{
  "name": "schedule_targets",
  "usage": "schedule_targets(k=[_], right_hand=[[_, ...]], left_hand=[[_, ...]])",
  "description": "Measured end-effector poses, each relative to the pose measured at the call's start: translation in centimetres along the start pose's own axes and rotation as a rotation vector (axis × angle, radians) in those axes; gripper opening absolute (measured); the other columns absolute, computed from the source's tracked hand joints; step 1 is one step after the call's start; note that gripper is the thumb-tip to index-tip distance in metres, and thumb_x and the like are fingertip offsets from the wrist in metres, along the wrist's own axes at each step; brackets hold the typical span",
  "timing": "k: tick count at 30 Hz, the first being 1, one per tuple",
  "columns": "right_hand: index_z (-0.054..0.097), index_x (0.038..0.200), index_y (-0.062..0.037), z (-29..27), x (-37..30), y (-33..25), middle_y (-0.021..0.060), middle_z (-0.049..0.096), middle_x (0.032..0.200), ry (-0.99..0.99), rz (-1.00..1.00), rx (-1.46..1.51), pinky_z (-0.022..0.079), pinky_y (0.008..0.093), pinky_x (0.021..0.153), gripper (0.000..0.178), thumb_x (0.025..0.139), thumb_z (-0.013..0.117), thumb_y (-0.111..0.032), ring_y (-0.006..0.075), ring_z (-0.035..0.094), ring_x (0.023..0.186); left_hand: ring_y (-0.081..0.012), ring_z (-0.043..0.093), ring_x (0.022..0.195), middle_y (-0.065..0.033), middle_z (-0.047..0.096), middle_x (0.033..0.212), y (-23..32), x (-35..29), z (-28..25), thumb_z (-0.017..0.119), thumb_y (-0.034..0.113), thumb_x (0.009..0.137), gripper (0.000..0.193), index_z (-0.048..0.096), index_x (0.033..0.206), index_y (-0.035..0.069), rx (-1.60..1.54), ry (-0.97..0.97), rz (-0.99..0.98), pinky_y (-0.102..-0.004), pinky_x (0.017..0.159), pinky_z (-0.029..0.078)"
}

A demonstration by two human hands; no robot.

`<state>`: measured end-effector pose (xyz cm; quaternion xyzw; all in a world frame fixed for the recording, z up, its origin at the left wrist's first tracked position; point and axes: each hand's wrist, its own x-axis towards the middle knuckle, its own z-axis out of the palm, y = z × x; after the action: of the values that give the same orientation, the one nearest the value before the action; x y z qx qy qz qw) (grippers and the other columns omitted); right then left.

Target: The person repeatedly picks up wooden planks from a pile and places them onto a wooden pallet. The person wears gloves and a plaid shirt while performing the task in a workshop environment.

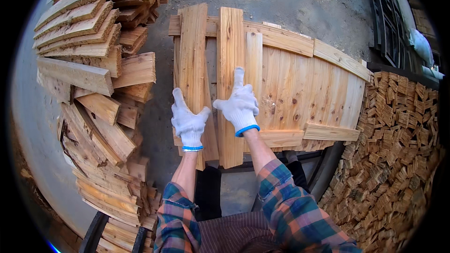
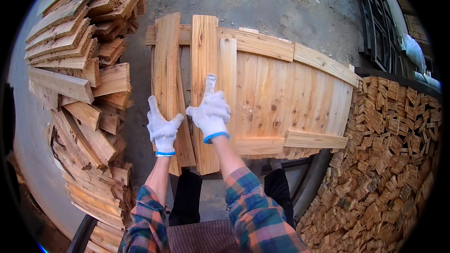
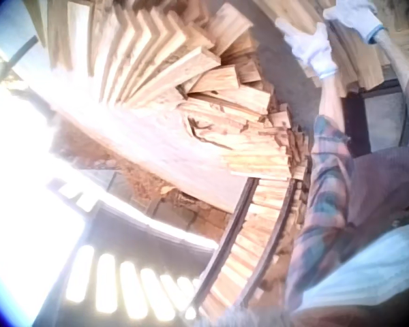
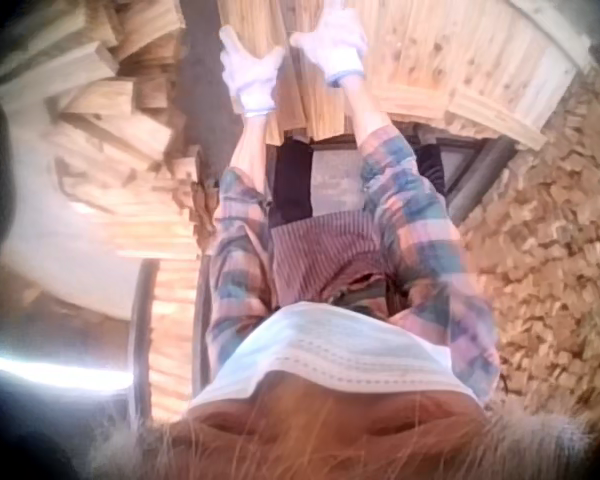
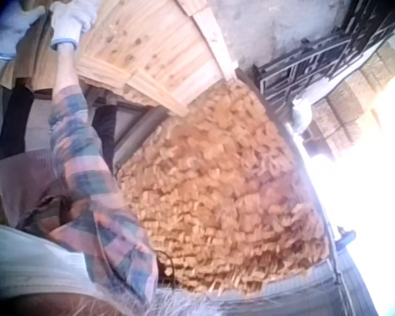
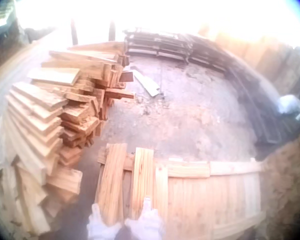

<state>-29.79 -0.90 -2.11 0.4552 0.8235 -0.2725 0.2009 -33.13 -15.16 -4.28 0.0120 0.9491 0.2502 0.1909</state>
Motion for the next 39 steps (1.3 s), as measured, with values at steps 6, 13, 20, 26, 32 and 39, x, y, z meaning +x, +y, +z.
schedule_targets(k=[6,13,20,26,32,39], right_hand=[[0.029,0.155,-0.0078,-2.9,2.9,12.1,0.0182,0.034,0.157,-0.152,-0.214,0.904,0.036,0.0376,0.113,0.111,0.061,0.086,-0.023,0.0313,0.037,0.142],[0.027,0.156,-0.0073,-2.3,4.1,15.0,0.0147,0.026,0.161,-0.297,-0.059,1.257,0.044,0.0305,0.102,0.102,0.063,0.071,-0.004,0.0233,0.042,0.137],[0.021,0.157,-0.0041,0.2,3.3,15.2,0.0177,0.045,0.147,-0.219,-0.077,1.409,0.051,0.0312,0.090,0.104,0.068,0.073,-0.005,0.0208,0.062,0.108],[0.024,0.155,0.0011,0.2,1.8,13.1,0.0195,0.045,0.146,-0.188,0.002,1.627,0.050,0.0319,0.091,0.098,0.069,0.072,-0.002,0.0217,0.057,0.114],[0.027,0.154,-0.0024,0.7,2.4,14.5,0.0230,0.041,0.150,-0.118,-0.107,1.049,0.035,0.0410,0.114,0.106,0.066,0.085,-0.013,0.0305,0.041,0.138],[0.022,0.158,-0.0152,-1.3,3.0,17.7,0.0229,0.037,0.144,0.159,0.024,0.192,0.044,0.0451,0.103,0.097,0.081,0.078,-0.031,0.0419,0.049,0.124]], left_hand=[[-0.0462,0.059,0.110,-0.0258,0.054,0.129,-4.3,2.7,-0.6,0.086,0.057,0.057,0.120,0.028,0.153,0.015,0.043,0.091,-0.077,-0.0535,0.094,0.050],[-0.0445,0.058,0.115,-0.0263,0.051,0.133,-6.1,3.4,-0.1,0.080,0.070,0.060,0.119,0.031,0.153,0.014,0.124,0.137,0.097,-0.0506,0.095,0.051],[-0.0382,0.060,0.117,-0.0241,0.055,0.132,-5.7,3.9,0.2,0.080,0.063,0.066,0.110,0.034,0.152,0.011,-0.071,0.043,0.153,-0.0455,0.096,0.051],[-0.0187,0.062,0.098,-0.0120,0.067,0.113,-6.4,6.2,0.1,0.060,0.042,0.097,0.058,0.054,0.135,-0.002,-0.457,-0.078,-0.169,-0.0312,0.088,0.049],[-0.0195,0.065,0.098,-0.0130,0.068,0.114,-4.1,8.2,-1.3,0.054,0.054,0.097,0.067,0.058,0.129,-0.005,-0.474,-0.196,-0.297,-0.0293,0.088,0.051],[-0.0238,0.065,0.105,-0.0142,0.067,0.122,-5.2,9.6,1.4,0.052,0.055,0.098,0.068,0.059,0.129,-0.005,-0.472,-0.061,-0.273,-0.0299,0.094,0.049]])
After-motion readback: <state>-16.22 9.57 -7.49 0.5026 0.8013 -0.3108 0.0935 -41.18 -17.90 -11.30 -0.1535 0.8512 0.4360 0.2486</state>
